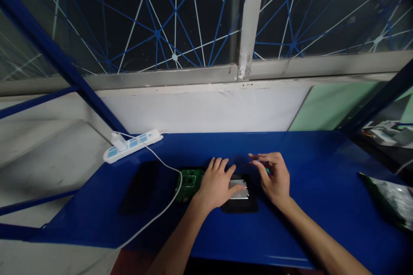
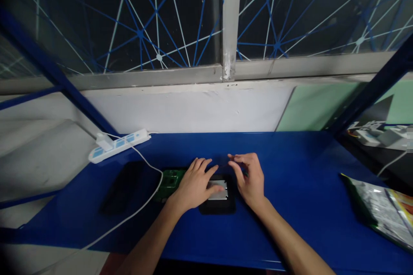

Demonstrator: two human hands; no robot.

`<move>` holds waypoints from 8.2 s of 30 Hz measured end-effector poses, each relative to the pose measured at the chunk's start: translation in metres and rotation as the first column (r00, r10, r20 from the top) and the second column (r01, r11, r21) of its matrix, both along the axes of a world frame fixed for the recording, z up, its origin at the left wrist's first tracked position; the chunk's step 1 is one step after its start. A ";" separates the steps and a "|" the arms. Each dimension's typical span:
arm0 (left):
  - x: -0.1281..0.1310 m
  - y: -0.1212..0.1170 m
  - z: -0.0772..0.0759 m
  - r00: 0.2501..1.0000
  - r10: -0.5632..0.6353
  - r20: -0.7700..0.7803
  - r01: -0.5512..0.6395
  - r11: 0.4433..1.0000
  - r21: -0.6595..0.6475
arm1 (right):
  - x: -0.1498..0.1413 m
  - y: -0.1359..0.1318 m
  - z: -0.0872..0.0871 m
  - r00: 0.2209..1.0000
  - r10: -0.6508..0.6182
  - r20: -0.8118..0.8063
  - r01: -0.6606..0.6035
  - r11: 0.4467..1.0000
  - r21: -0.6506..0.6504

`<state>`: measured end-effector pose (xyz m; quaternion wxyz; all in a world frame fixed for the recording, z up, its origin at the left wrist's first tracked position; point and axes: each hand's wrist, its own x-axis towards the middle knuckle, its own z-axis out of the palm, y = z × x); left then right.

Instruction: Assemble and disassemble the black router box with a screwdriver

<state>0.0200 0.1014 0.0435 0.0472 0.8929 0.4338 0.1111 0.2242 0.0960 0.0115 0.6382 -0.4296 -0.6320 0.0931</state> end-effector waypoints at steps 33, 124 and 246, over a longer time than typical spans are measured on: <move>-0.024 -0.018 -0.003 0.985 -0.015 0.170 0.030 0.996 -0.088 | 0.001 -0.004 -0.003 0.998 0.018 0.068 -0.016 0.999 -0.030; -0.026 -0.032 -0.028 0.991 -0.013 0.134 0.020 0.998 -0.057 | -0.058 -0.005 0.037 0.921 0.259 0.290 -0.283 0.958 0.042; -0.028 -0.033 -0.022 0.988 -0.008 0.154 0.022 0.996 -0.089 | -0.052 -0.023 0.026 0.952 0.165 0.259 -0.190 0.979 0.075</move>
